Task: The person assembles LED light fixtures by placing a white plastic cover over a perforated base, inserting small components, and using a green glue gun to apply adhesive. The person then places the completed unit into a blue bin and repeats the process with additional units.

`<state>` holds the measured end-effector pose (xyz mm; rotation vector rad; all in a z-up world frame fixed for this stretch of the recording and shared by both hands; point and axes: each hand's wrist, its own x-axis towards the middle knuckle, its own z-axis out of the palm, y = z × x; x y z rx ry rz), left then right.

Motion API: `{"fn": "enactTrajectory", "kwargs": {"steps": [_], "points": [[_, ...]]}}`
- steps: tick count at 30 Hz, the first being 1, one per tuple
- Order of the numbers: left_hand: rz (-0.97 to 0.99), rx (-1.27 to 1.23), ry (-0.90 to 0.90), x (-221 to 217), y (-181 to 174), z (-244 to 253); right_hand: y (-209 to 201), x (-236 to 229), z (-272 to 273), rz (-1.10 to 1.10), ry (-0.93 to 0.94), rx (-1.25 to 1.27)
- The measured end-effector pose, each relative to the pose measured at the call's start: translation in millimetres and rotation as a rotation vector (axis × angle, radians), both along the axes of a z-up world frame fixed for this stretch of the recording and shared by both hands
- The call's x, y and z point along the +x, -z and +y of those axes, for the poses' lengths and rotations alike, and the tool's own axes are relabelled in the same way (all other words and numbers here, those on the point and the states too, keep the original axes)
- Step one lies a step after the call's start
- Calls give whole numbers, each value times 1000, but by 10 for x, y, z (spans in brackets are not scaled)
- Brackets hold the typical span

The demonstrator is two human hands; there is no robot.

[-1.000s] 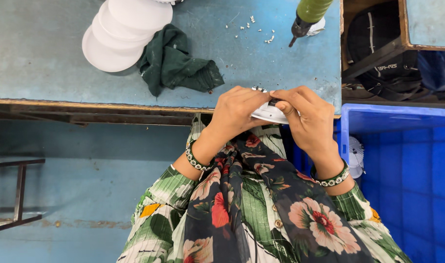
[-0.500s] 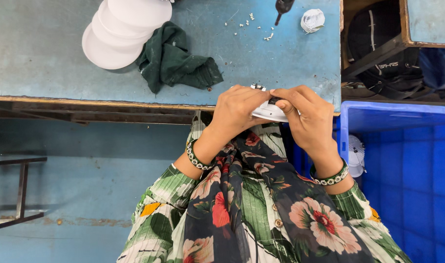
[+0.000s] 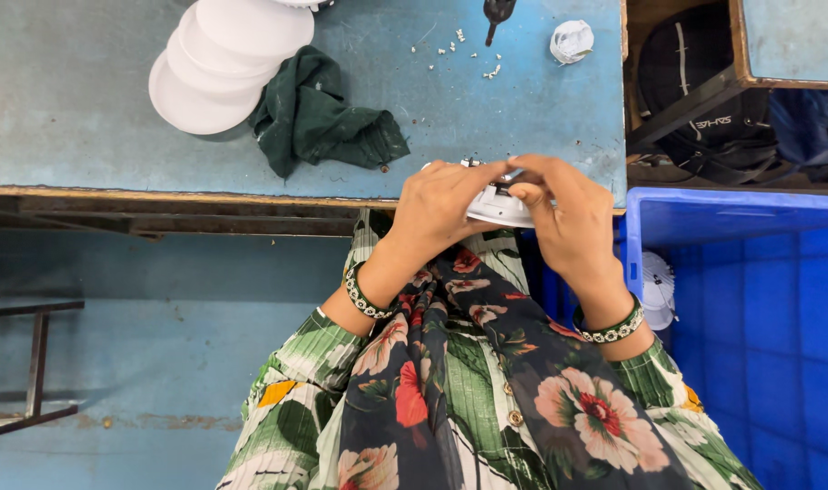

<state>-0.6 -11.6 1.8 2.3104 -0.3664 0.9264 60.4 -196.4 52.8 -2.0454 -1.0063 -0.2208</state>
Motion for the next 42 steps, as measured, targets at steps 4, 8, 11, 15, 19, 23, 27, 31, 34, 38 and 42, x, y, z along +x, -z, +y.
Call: {"fn": "enactTrajectory", "kwargs": {"steps": [4, 8, 11, 15, 19, 23, 27, 31, 34, 38, 42], "points": [[53, -7, -3, -40, -26, -59, -12, 110, 24, 252, 81, 26], [25, 5, 19, -52, -52, -59, -47, 219, 52, 336, 62, 52], [15, 31, 1, -31, -77, -49, -76, 313, 106, 409, 33, 74], [55, 25, -63, -59, -89, -80, -78, 350, 139, 483, 25, 85], [70, 52, -138, -82, -112, -89, -65, 372, 172, 524, -1, 115], [235, 15, -158, -93, -119, -55, 69, 376, 218, 374, 8, 71], [265, 11, -144, -101, -140, -64, 317, 471, 154, 412, -94, 163], [351, -13, -134, -175, -184, -61, 572, 855, -11, 604, -139, 387], [342, -35, -135, -205, -172, -89, 841, 1271, 32, 583, 23, 321], [297, -44, -155, -196, -166, -137, 1228, 1721, 415, 412, 17, 170], [292, -59, -181, -240, -180, -174, 1429, 1965, 726, 287, 9, 63]]}}
